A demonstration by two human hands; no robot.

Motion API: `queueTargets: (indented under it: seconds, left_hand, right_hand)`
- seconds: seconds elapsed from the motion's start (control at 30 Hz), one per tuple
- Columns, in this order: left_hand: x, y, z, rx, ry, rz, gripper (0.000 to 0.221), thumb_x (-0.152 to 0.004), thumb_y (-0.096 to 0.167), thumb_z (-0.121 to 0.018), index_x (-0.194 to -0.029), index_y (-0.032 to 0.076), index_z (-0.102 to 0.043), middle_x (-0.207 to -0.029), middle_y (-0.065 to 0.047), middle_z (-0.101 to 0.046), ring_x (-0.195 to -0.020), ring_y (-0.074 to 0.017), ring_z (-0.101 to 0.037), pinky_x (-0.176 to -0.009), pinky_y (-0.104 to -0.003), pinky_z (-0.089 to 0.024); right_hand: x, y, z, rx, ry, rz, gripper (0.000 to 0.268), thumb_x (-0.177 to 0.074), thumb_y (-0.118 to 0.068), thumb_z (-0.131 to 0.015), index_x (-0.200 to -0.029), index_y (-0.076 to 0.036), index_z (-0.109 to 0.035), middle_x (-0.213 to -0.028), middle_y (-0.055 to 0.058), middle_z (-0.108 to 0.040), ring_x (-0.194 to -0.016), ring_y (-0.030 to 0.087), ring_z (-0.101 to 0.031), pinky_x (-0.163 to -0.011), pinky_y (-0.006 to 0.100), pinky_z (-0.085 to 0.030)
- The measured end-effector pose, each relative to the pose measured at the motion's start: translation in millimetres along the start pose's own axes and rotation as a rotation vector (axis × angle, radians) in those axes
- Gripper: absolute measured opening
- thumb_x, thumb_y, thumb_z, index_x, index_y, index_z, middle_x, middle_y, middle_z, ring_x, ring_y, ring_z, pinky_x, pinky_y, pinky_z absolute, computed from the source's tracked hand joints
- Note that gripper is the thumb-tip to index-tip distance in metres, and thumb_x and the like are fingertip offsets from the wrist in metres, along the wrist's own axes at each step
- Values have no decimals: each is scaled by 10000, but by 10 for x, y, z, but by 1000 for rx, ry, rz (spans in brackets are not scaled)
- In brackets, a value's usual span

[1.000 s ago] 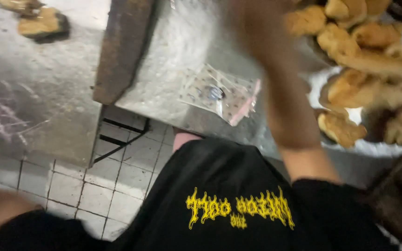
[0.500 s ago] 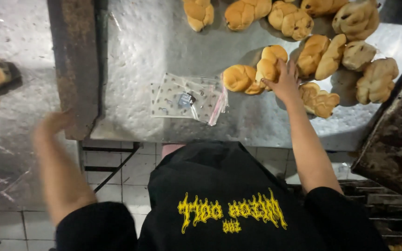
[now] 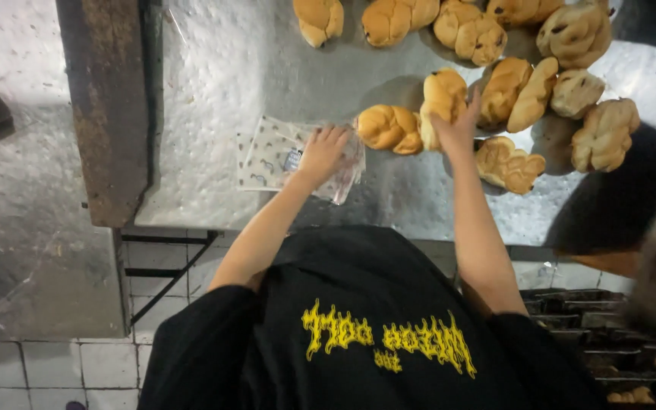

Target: Packing individual loaves of bread into plastic bags on a metal table.

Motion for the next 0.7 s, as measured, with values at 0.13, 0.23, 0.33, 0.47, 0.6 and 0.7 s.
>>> queueTargets:
  seconds: [0.13,0.23,0.33,0.47,0.6,0.7]
  left_hand:
    - [326,-282,-228,-176,-41,58,936,-881,402,-797,-1605,157,-257,-1510,-133,-464,-1464,-306,-353,-1208,-603,-222]
    - [444,-486,-246,-108,17,163,698,-931,180,-743,-1535,158,-392,-1432,-118,-477,-1368,-301,-411,-1092,-508,-405]
    - [649,-759,-187,181,312,349,600,-838,-50,-762,-1388,84,-563,-1258,-159,-538,-1204,-329,-574,-985,-436,-545]
    - [1334,-1481,-704,678,844,710,669,-826,-150,-640,-1429,76,-455,-1242,-194,-429,-1158,-412,-568,-969,-447,-563]
    - [1655,-1026,-380,187,683,924,755,-974,125,-719,-1572,1,-275,-1579,-277,-177,-1498,-444,-191,-1104,-558,-320]
    - [1127,-347,-71,127,608,323,643,-811,29,-840,-1379,-84,-562,-1499,-350,-431,-1377,-504,-440,-1077,-617,-372]
  right_hand:
    - [735,-375,62,-164,-259,-24,880,-1016,23,-739,-1658,-161,-166,-1612,403,-79,-1497,597,-187,-1228,600,-325]
    - [1279,-373,-79,-290,-375,-200,708,-1025,-85,-629,-1630,-125,-264,-1650,265,-196,-1502,446,-266,-1212,520,-326]
    - [1485,377,-197,-506,-411,-509,690,-992,-206,-558,-1625,-146,-290,-1526,155,-484,-1331,301,-565,-1055,451,-532]
    - [1549,494,20,-181,-225,-543,597,-962,-223,-561,-1526,-70,-443,-1468,224,-508,-1327,379,-525,-1090,522,-453]
    - [1267,988,406,406,117,47,407,-1120,-306,-517,-1457,-90,-444,-1387,196,-486,-1307,399,-516,-1119,508,-401]
    - [1443,170,-216,641,66,411,754,-889,-363,-766,-1485,-24,-451,-1428,265,-508,-1312,446,-538,-1061,563,-462]
Point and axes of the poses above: each hand's wrist, its own x-axis away from the middle knuckle, its own z-axis out of the back of the hand, y = z × x, the point moved 7 cm from there along -x, towards the middle knuckle
